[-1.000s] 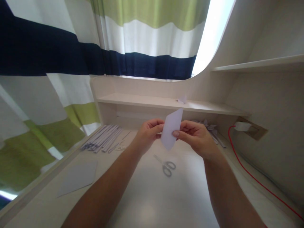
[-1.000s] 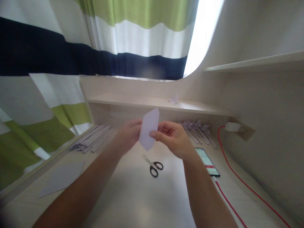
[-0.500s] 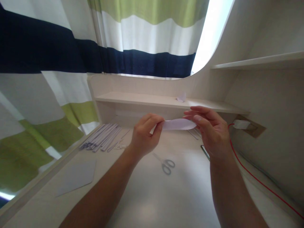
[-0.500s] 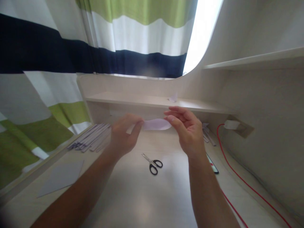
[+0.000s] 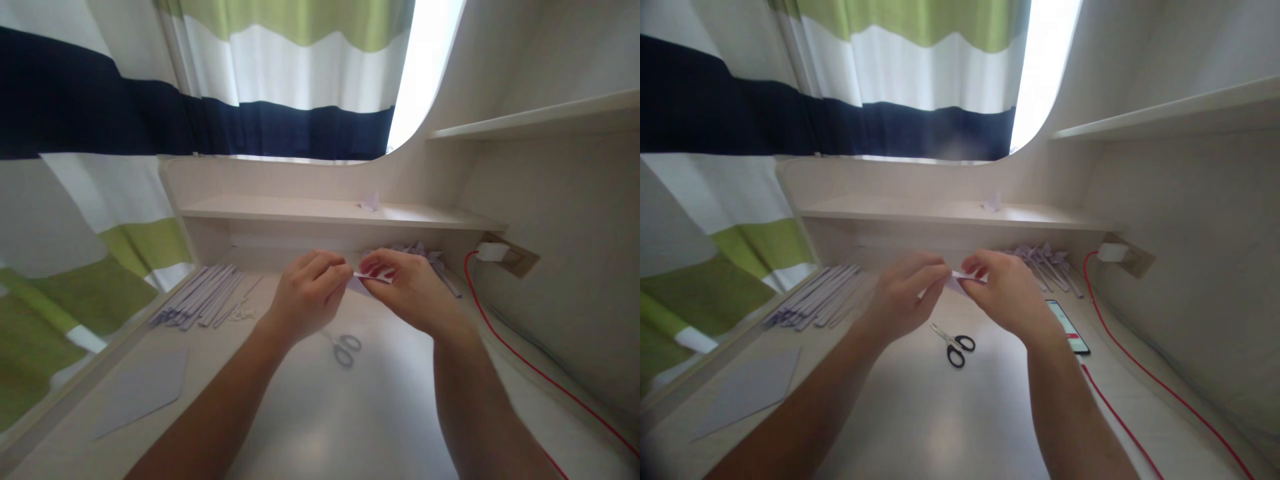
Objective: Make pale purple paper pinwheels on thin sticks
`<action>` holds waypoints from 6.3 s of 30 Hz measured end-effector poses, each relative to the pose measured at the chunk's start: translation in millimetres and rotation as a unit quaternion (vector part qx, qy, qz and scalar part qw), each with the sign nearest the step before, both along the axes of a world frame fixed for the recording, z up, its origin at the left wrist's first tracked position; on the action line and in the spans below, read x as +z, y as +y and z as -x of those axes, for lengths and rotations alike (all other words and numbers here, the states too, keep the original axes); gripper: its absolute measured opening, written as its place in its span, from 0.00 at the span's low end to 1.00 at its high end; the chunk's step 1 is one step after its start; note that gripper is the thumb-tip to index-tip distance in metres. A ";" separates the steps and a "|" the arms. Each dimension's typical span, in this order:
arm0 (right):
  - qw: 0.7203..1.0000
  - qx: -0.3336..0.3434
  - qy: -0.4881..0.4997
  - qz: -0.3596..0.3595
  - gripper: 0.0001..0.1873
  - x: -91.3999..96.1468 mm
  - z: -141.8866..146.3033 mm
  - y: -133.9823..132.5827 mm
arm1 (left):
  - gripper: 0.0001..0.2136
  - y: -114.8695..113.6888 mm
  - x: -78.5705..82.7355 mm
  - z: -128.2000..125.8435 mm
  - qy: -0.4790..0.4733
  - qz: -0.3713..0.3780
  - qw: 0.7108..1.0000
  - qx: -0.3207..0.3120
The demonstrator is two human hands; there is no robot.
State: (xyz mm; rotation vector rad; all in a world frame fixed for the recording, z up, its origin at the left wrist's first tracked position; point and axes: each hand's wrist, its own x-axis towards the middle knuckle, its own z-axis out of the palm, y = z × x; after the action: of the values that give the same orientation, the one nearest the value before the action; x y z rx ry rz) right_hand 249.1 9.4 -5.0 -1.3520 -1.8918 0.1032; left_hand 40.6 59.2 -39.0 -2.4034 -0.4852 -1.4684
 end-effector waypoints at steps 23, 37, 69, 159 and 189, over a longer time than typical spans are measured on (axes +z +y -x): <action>0.933 0.135 0.330 0.038 0.24 1.8 -17.8 11.7 | 0.05 10.5 6.2 7.5 -0.207 0.289 0.933 -0.056; 0.922 0.137 0.360 -0.030 0.17 -5.4 5.7 12.6 | 0.04 -0.6 12.3 1.0 -0.265 0.367 0.884 -0.117; 0.908 0.105 0.400 -0.068 0.05 3.8 8.2 6.5 | 0.07 -2.8 12.7 -0.4 -0.284 0.396 0.861 -0.144; 0.946 0.059 0.306 -0.093 0.08 1.7 -4.8 7.4 | 0.04 1.1 16.6 10.7 -0.181 0.408 0.887 -0.119; 0.932 0.133 0.334 0.039 0.14 -4.1 3.5 15.6 | 0.05 -12.4 25.4 12.2 -0.019 0.530 0.837 -0.136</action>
State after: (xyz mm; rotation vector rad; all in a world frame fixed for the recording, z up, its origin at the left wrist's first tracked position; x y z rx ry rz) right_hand 245.7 25.1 -9.1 -0.9306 -1.4714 0.6923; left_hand 28.5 46.7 -13.6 -3.3774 -1.2911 -1.6001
